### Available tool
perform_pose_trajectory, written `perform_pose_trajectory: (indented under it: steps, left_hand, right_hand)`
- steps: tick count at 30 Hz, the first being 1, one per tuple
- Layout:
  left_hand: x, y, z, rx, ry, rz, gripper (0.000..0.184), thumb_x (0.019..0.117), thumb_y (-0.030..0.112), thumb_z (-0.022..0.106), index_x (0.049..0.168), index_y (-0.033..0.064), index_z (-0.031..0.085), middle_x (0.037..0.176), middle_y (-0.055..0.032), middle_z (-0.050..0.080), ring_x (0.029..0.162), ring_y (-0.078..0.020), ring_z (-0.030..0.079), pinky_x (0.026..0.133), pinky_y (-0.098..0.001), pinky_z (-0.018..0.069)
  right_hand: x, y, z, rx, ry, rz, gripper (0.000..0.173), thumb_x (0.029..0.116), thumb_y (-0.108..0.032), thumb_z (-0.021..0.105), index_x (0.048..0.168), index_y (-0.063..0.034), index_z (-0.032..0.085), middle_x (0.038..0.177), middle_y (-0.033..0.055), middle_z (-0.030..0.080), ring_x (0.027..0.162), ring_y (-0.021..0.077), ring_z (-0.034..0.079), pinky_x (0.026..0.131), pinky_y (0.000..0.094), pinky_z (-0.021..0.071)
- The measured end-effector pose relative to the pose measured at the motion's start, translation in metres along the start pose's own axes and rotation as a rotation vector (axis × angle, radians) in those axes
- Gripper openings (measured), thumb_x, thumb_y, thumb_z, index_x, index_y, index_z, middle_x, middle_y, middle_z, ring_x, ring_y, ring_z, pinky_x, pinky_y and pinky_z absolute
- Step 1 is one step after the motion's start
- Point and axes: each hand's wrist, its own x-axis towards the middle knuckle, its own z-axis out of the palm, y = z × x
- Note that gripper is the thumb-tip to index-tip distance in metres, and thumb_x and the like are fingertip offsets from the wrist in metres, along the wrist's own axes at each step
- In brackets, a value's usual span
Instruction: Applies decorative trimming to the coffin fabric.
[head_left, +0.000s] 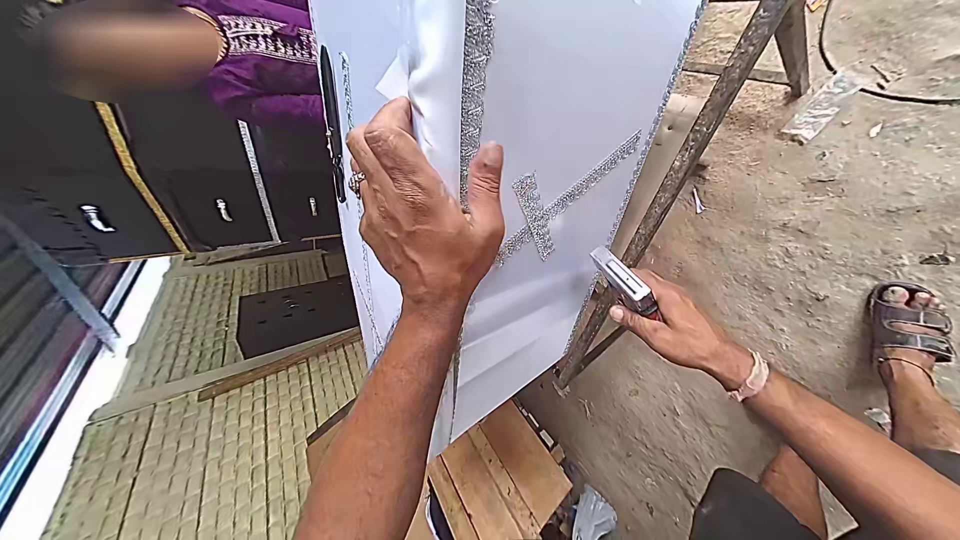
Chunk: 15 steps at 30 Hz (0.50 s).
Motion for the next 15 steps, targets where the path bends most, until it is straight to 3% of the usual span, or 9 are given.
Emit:
perform_pose_trajectory:
  steps: [3,6,8,12,15]
  left_hand:
    - [0.001,-0.007,-0.002,-0.204,0.018,-0.003,0.057,0.1036,0.046,0.051,0.142,0.0047,0.048,0.136,-0.0139,0.058,0.111,-0.0201,0.062,0.089,-0.0399,0.0533]
    - [0.004,-0.011,-0.005,-0.431,0.032,-0.007,0.047,0.106,0.033,0.051,0.138,-0.0001,0.047,0.126,-0.0112,0.057,0.091,-0.0089,0.059,0.078,-0.0264,0.0511]
    - [0.006,-0.012,-0.005,-0.534,0.031,-0.023,0.045,0.1055,0.029,0.052,0.138,-0.0006,0.044,0.125,-0.0098,0.056,0.086,-0.0063,0.058,0.073,-0.023,0.0509]
    - [0.005,-0.013,-0.004,-0.509,0.026,-0.02,0.053,0.1034,0.033,0.055,0.14,-0.0021,0.041,0.134,-0.0133,0.053,0.109,-0.0127,0.058,0.088,-0.0289,0.0519]
    - [0.006,-0.013,-0.003,-0.453,0.032,-0.013,0.056,0.1024,0.037,0.056,0.141,-0.0013,0.042,0.135,-0.0131,0.054,0.119,-0.0154,0.057,0.096,-0.033,0.0512]
  right_hand:
    - [0.022,-0.014,0.001,-0.047,0.093,-0.207,0.054,0.0951,-0.058,0.06,0.112,-0.0077,0.07,0.093,0.0049,0.069,0.085,0.0115,0.065,0.076,0.034,0.0549]
    - [0.043,-0.028,-0.004,-0.09,0.134,-0.352,0.053,0.0958,-0.057,0.061,0.107,-0.0066,0.07,0.091,0.0043,0.069,0.081,0.0108,0.065,0.072,0.0323,0.0556]
    - [0.053,-0.035,-0.008,-0.101,0.132,-0.401,0.052,0.0962,-0.057,0.061,0.107,-0.0064,0.07,0.091,0.0033,0.069,0.08,0.0091,0.065,0.071,0.0296,0.0556]
    - [0.07,-0.042,-0.007,-0.179,0.111,-0.458,0.05,0.0956,-0.056,0.06,0.102,-0.0074,0.07,0.088,0.0035,0.068,0.077,0.0111,0.064,0.067,0.0312,0.0543]
    - [0.09,-0.03,-0.001,-0.213,0.18,-0.601,0.04,0.0941,-0.046,0.064,0.093,-0.0063,0.07,0.084,0.0062,0.069,0.076,0.0154,0.067,0.064,0.0347,0.0562]
